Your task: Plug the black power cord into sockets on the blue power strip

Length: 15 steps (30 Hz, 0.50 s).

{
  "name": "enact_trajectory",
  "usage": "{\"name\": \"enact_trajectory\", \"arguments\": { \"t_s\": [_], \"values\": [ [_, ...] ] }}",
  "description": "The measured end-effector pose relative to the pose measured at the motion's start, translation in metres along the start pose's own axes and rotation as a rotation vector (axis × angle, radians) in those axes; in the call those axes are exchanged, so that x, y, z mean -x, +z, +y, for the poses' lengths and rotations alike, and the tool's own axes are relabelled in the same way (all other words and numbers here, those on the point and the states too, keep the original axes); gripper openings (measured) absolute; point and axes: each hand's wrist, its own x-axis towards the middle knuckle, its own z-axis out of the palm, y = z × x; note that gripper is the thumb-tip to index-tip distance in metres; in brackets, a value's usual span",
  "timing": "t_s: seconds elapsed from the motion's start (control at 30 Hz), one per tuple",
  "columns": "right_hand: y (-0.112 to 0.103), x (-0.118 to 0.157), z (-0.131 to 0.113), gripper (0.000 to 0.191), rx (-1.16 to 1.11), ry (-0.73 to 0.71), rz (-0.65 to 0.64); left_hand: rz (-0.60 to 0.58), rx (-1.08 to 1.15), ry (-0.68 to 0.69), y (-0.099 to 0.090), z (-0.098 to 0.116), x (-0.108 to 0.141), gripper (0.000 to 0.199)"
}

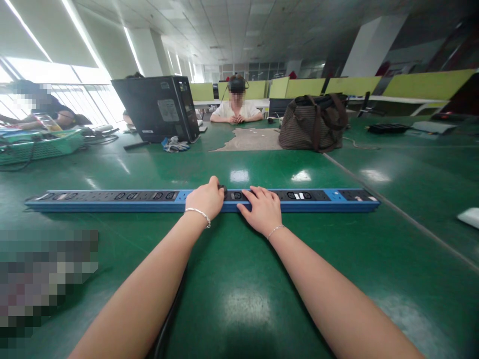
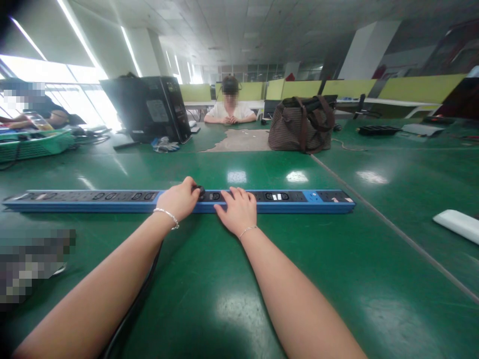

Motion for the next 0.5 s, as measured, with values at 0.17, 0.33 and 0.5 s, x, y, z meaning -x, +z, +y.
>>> {"name": "enact_trajectory", "arguments": {
  "t_s": [0.17,0.33,0.5],
  "values": [
    [0.000,0.000,0.000,0.043,-0.006,0.005,-0.004,-0.004,-0.025,-0.034,-0.002,0.005,-0.001,0.030],
    [-0.001,0.000,0.000,0.043,-0.010,0.010,-0.006,0.001,-0.049,-0.031,-0.005,0.011,0.000,0.030],
    [-0.001,0.000,-0.001,0.043,-0.007,0.010,-0.011,-0.017,-0.068,-0.051,-0.009,0.013,-0.001,0.032]
  ]
}}
